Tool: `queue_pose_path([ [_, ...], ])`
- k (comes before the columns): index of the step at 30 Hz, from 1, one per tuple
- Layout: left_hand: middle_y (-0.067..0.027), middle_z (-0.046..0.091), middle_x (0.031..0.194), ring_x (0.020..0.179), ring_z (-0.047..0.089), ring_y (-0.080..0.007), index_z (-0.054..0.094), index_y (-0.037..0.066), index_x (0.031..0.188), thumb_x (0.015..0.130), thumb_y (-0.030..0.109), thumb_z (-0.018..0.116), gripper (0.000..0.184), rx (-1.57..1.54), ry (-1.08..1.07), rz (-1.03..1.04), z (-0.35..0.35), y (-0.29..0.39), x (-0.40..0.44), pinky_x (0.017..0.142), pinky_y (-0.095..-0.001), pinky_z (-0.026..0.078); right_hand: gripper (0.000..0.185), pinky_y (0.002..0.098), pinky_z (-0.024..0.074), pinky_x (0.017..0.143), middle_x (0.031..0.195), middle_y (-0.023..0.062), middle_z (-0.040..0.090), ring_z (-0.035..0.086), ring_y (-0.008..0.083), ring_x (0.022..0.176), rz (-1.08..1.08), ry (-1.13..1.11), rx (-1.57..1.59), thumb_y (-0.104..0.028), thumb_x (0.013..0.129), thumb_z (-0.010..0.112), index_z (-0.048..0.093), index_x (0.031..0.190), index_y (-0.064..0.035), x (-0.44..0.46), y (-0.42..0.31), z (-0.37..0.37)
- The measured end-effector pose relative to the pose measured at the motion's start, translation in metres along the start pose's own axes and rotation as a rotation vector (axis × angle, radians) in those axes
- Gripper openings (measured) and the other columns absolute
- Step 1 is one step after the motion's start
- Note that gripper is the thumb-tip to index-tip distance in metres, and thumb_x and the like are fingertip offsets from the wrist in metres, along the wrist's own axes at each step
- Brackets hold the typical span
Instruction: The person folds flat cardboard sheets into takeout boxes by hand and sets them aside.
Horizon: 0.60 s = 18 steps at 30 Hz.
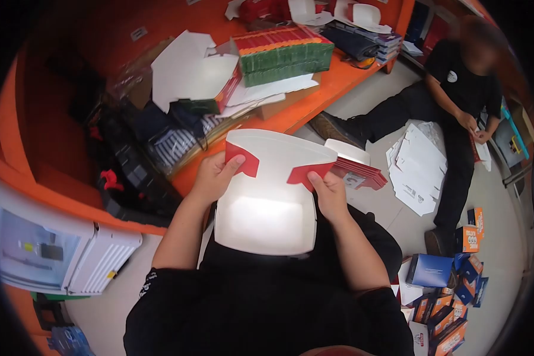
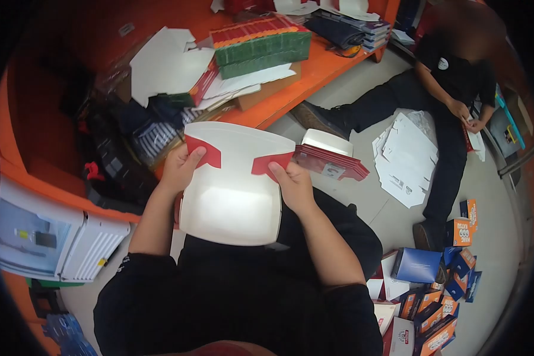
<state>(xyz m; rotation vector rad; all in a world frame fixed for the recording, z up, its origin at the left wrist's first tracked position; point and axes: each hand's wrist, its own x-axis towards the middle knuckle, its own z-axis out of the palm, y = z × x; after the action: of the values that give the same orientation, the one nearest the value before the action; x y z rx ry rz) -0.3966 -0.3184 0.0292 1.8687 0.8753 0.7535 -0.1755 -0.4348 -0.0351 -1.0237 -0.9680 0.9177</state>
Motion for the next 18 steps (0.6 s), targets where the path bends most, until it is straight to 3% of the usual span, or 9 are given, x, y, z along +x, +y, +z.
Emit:
queue_pose_path([
  [3,-0.0074,0.060,0.100,0.087,0.058,-0.0107,0.054,0.000,0.111,0.090,0.015,0.052,0.026,-0.326,0.091,0.090,-0.016,-0.002,-0.021,0.075,-0.0247,0.046,0.025,0.0245,0.0445,0.077,0.092,0.0047,0.064,0.057,0.0098,0.086,0.099,-0.127,-0.152,-0.020,0.091,0.053,0.061,0.101,0.0017,0.003,0.008,0.019],
  [7,-0.0114,0.060,0.103,0.099,0.057,-0.0182,0.054,0.004,0.112,0.088,0.011,0.053,0.025,0.128,0.234,0.105,-0.035,0.003,-0.044,0.086,-0.0275,0.042,0.036,0.0257,0.0435,0.080,0.099,0.0087,0.061,0.057,0.0122,0.090,0.048,-0.323,-0.069,-0.019,0.092,0.051,0.045,0.121,0.0004,-0.003,0.012,0.047],
  [8,-0.0126,0.060,0.102,0.095,0.059,-0.0234,0.056,0.004,0.108,0.087,0.010,0.053,0.022,0.299,0.260,0.263,-0.039,0.007,-0.049,0.083,-0.0288,0.044,0.044,0.0272,0.0430,0.083,0.102,0.0114,0.059,0.057,0.0140,0.092,-0.029,-0.248,-0.125,-0.014,0.090,0.053,0.036,0.128,-0.0002,-0.005,0.009,0.051],
  [11,-0.0122,0.060,0.100,0.091,0.059,-0.0269,0.058,0.004,0.102,0.086,0.009,0.054,0.018,0.404,0.110,0.348,-0.049,0.008,-0.064,0.079,-0.0305,0.045,0.042,0.0295,0.0430,0.085,0.105,0.0136,0.059,0.058,0.0178,0.094,-0.259,-0.045,-0.253,-0.009,0.087,0.057,0.042,0.125,-0.0011,-0.011,-0.020,0.075],
  [13,-0.0124,0.061,0.096,0.087,0.060,-0.0276,0.060,0.001,0.097,0.082,0.005,0.057,0.016,0.432,0.078,0.390,-0.052,0.013,-0.071,0.077,-0.0319,0.046,0.027,0.0310,0.0445,0.083,0.101,0.0135,0.062,0.060,0.0248,0.093,-0.356,0.024,-0.526,-0.006,0.084,0.059,0.057,0.110,-0.0034,-0.010,-0.019,0.074],
  [17,-0.0113,0.060,0.092,0.084,0.060,-0.0266,0.060,0.002,0.095,0.080,0.004,0.059,0.015,0.567,-0.007,0.532,-0.065,0.007,-0.076,0.073,-0.0319,0.048,0.018,0.0308,0.0469,0.074,0.095,0.0132,0.062,0.061,0.0270,0.087,-0.428,-0.089,-0.691,-0.001,0.081,0.059,0.059,0.100,-0.0028,-0.018,-0.034,0.074],
  [18,-0.0112,0.060,0.092,0.083,0.060,-0.0261,0.060,0.002,0.094,0.080,0.004,0.059,0.015,0.580,-0.033,0.560,-0.069,0.003,-0.078,0.071,-0.0315,0.049,0.019,0.0304,0.0474,0.073,0.097,0.0125,0.062,0.061,0.0272,0.087,-0.555,-0.142,-0.712,0.001,0.079,0.059,0.059,0.098,-0.0023,-0.019,-0.034,0.072],
])
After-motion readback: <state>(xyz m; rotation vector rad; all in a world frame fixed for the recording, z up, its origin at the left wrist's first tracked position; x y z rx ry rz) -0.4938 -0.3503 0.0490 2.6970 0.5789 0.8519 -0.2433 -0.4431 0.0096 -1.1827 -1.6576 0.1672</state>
